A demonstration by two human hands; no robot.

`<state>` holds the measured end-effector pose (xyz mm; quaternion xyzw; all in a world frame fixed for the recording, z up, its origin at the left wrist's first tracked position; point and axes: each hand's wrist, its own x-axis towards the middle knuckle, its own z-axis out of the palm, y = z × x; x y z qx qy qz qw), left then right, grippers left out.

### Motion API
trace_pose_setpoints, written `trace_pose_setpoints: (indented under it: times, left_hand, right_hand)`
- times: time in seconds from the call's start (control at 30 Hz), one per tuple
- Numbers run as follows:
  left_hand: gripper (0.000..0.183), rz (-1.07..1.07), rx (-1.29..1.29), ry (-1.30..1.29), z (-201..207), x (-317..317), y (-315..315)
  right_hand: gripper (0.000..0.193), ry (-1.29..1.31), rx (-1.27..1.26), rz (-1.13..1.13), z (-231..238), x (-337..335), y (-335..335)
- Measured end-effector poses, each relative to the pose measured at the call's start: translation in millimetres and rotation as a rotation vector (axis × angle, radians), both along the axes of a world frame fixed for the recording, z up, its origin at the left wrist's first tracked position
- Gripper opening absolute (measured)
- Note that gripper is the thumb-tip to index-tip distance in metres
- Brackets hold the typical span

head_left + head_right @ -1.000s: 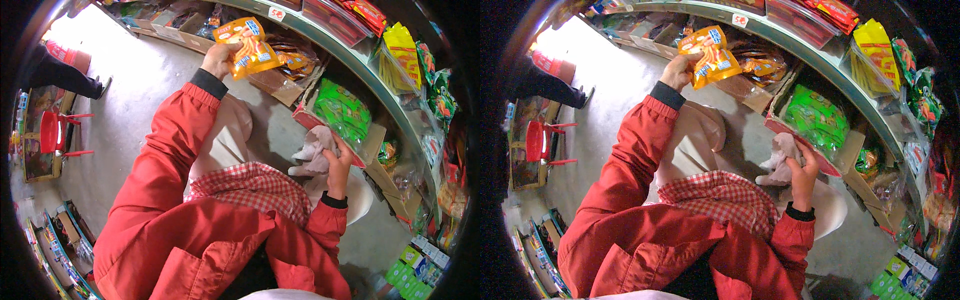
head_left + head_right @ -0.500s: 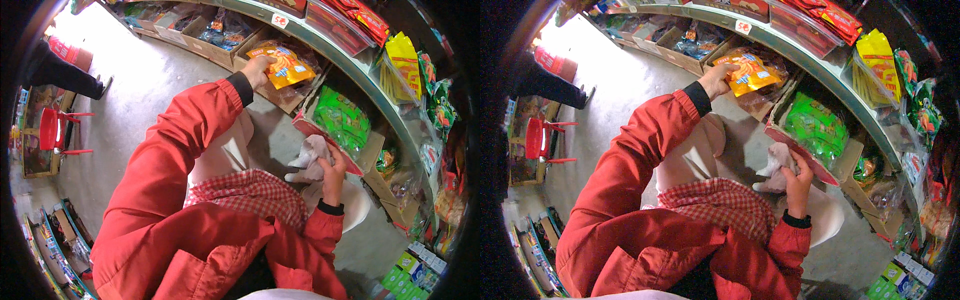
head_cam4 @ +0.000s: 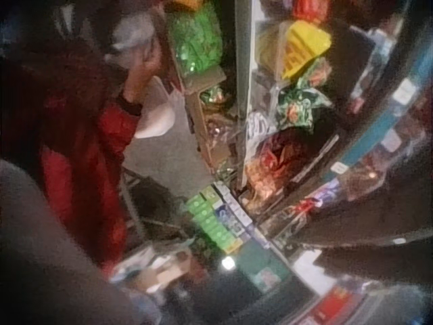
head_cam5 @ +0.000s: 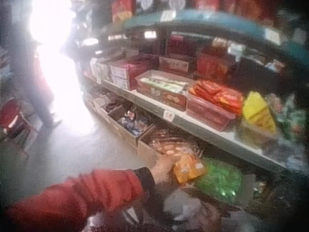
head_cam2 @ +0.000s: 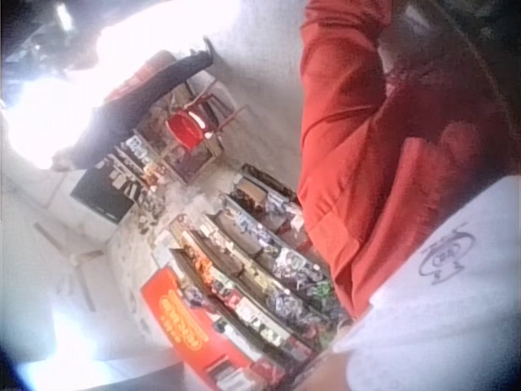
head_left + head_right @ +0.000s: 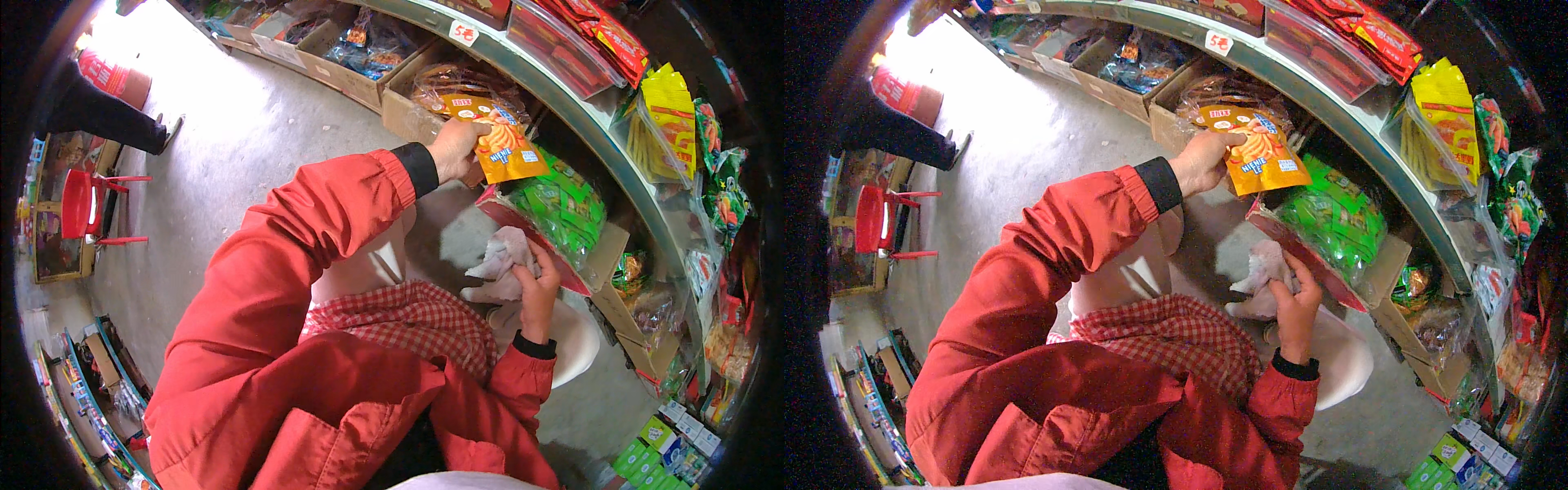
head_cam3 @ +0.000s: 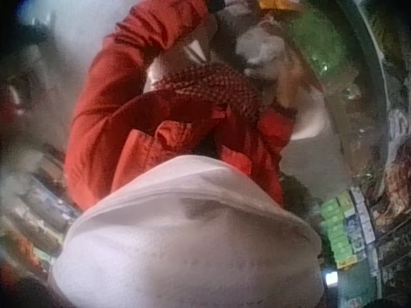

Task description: The person sits in front of a store shelf and wipes the surfaces and packaged snack items with a white cloth. They pick up various snack packages, wipe them, and place them back on the shelf.

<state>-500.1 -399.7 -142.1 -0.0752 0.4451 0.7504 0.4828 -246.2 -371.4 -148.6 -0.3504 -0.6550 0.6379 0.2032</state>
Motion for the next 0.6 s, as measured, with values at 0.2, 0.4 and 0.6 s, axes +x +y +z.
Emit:
trace_pose_setpoints:
  times: [0.2,0.4,0.6]
  left_hand:
    - [0.027,0.078,-0.040,-0.106,-18.6,-24.3,17.6]
    - [0.026,0.131,-0.152,-0.050,-13.9,-31.8,21.8]
    - [0.028,0.038,0.177,-0.053,-1.8,14.4,8.1]
  right_hand:
    - [0.041,-0.008,0.003,0.013,-7.0,1.3,3.1]
    - [0.040,-0.021,0.007,0.026,-9.7,0.0,1.4]
    - [0.040,-0.019,-0.026,0.018,-9.6,-1.1,1.5]
